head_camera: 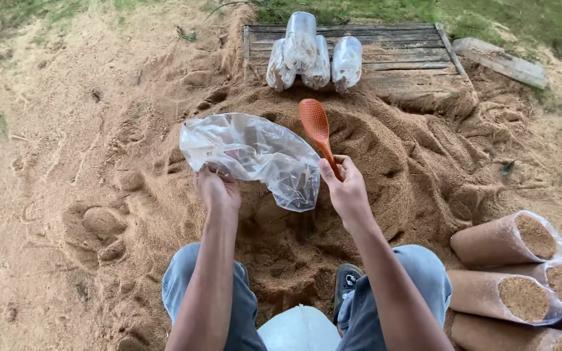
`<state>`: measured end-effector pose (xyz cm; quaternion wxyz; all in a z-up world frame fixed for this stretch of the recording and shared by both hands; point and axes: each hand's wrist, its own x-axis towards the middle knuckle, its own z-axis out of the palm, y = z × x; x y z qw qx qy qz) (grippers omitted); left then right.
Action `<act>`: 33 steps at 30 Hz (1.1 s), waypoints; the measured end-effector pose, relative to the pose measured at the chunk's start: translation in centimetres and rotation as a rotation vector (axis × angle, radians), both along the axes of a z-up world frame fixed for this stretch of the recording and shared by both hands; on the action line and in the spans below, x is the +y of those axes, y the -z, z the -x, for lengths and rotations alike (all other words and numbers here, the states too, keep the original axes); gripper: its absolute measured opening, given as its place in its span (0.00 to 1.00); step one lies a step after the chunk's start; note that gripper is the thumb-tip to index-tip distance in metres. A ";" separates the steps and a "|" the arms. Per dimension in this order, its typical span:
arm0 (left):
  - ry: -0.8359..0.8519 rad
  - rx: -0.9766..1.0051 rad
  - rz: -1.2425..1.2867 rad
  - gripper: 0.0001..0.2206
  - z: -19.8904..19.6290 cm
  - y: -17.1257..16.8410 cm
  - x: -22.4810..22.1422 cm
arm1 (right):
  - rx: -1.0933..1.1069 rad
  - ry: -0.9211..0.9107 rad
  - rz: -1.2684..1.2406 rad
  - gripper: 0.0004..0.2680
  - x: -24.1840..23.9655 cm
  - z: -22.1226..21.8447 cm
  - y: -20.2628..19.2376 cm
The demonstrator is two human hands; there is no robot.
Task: Filling small plastic bags with a grain-like substrate using a plastic spoon from a large pile on the ground.
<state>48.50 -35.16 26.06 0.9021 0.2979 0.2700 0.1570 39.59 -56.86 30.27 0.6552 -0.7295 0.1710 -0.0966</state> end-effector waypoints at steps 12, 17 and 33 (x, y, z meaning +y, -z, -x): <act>0.125 0.028 -0.006 0.08 -3.8 7.4 1.6 | -0.046 -0.047 -0.229 0.11 1.4 1.1 -5.2; 0.164 0.035 0.004 0.08 -4.6 10.3 2.7 | -0.133 0.008 -0.126 0.09 -0.9 -0.1 0.0; 0.354 -0.645 -1.269 0.11 3.3 -2.7 -4.1 | -0.139 0.307 -0.201 0.14 -0.5 0.5 -2.6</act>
